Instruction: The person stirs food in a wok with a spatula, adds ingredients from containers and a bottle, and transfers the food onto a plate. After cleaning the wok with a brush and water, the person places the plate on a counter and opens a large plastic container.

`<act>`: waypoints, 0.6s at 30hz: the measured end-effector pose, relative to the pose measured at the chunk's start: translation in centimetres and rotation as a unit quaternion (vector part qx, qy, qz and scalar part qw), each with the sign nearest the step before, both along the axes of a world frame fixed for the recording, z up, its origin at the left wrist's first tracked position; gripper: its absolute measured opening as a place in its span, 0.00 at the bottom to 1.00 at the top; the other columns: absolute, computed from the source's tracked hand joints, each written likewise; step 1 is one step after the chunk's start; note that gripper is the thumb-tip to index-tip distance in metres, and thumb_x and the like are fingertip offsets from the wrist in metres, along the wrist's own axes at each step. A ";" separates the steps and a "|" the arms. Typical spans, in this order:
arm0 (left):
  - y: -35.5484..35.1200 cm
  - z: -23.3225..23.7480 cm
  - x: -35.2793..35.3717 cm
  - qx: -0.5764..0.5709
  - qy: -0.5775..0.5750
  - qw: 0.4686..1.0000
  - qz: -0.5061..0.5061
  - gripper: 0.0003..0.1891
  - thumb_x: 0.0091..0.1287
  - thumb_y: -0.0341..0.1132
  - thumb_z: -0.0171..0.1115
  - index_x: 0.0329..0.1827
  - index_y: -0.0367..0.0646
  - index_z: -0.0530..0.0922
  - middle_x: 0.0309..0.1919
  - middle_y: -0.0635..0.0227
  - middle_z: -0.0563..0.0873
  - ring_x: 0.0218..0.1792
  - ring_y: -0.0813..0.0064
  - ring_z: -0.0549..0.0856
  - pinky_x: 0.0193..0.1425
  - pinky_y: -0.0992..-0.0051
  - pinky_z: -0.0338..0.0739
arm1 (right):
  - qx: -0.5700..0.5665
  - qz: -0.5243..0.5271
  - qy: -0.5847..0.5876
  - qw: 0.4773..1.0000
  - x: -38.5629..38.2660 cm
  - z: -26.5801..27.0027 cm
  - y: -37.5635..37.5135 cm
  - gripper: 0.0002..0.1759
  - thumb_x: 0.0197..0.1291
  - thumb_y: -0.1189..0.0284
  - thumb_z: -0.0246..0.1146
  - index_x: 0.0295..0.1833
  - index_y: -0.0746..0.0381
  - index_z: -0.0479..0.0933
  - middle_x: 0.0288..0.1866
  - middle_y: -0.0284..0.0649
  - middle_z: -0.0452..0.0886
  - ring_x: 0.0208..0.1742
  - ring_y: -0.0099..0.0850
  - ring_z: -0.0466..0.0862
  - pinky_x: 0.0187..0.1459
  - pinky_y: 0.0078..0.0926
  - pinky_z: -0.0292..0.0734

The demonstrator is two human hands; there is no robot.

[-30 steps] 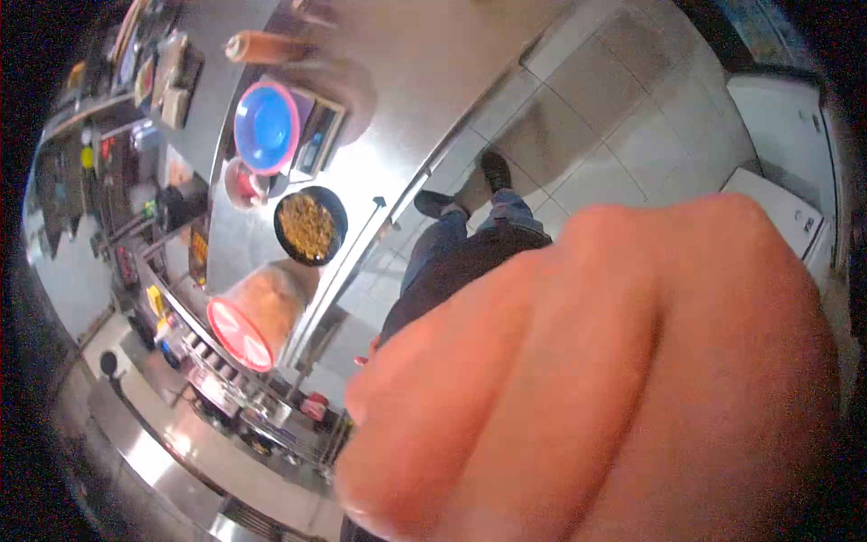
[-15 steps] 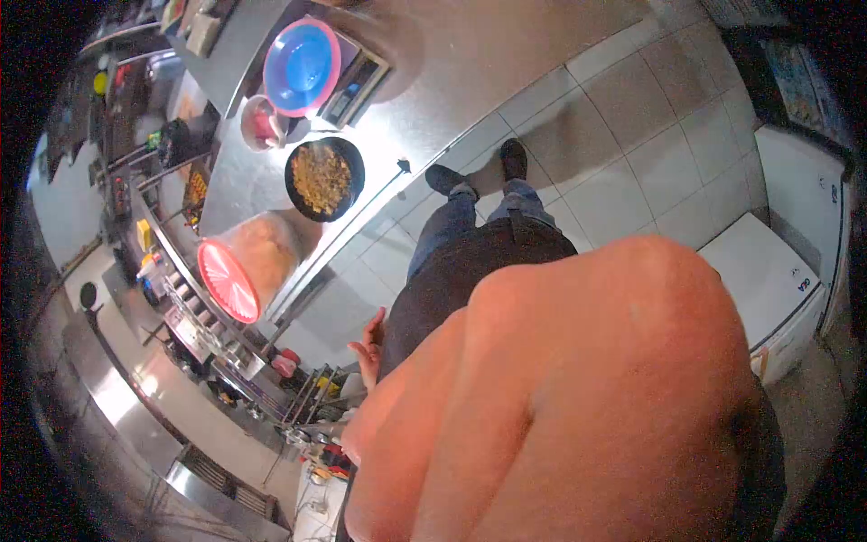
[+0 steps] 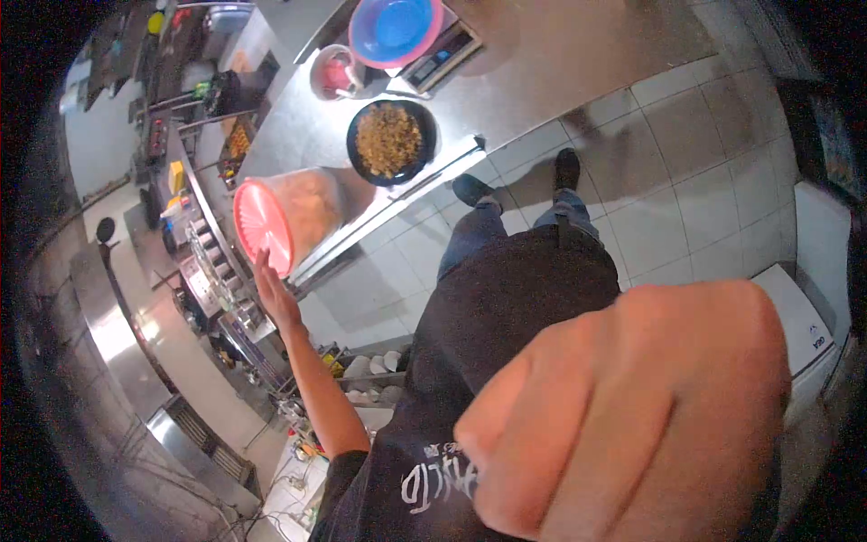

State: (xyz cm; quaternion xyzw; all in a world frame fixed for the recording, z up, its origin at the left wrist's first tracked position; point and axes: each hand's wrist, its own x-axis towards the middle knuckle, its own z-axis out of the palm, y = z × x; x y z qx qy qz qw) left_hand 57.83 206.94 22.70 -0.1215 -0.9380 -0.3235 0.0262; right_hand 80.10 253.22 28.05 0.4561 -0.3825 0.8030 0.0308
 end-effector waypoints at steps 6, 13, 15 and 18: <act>-0.3 -1.9 -12.1 -0.130 0.069 0.982 -0.117 0.23 0.70 0.45 0.43 0.58 0.36 0.69 0.57 0.55 0.73 0.62 0.60 0.69 0.65 0.67 0.59 | -0.008 -0.016 -0.015 1.000 -1.6 0.9 -4.2 0.18 0.51 0.60 0.63 0.37 0.64 0.73 0.29 0.42 0.76 0.29 0.38 0.76 0.34 0.29 0.71; -1.8 -5.1 -21.7 -0.176 0.024 0.976 -0.125 0.23 0.67 0.45 0.51 0.58 0.38 0.67 0.52 0.51 0.75 0.51 0.59 0.76 0.56 0.67 0.68 | 0.054 -0.176 -0.087 0.979 -5.0 0.6 -15.0 0.17 0.51 0.62 0.63 0.38 0.65 0.73 0.29 0.42 0.77 0.29 0.37 0.77 0.34 0.28 0.71; -3.1 -5.7 -23.0 -0.141 0.013 0.979 -0.144 0.21 0.67 0.45 0.51 0.53 0.36 0.69 0.47 0.53 0.77 0.47 0.61 0.77 0.53 0.69 0.69 | 0.058 -0.195 -0.092 0.975 -6.1 0.7 -17.6 0.17 0.51 0.62 0.63 0.38 0.65 0.73 0.29 0.42 0.77 0.29 0.37 0.77 0.34 0.28 0.71; -3.3 -6.4 -24.3 -0.100 -0.008 0.981 -0.169 0.20 0.67 0.45 0.50 0.45 0.34 0.73 0.41 0.55 0.80 0.41 0.64 0.79 0.47 0.71 0.71 | 0.049 -0.195 -0.092 0.975 -6.7 1.3 -20.9 0.17 0.51 0.63 0.64 0.39 0.65 0.73 0.29 0.42 0.77 0.29 0.37 0.77 0.34 0.28 0.72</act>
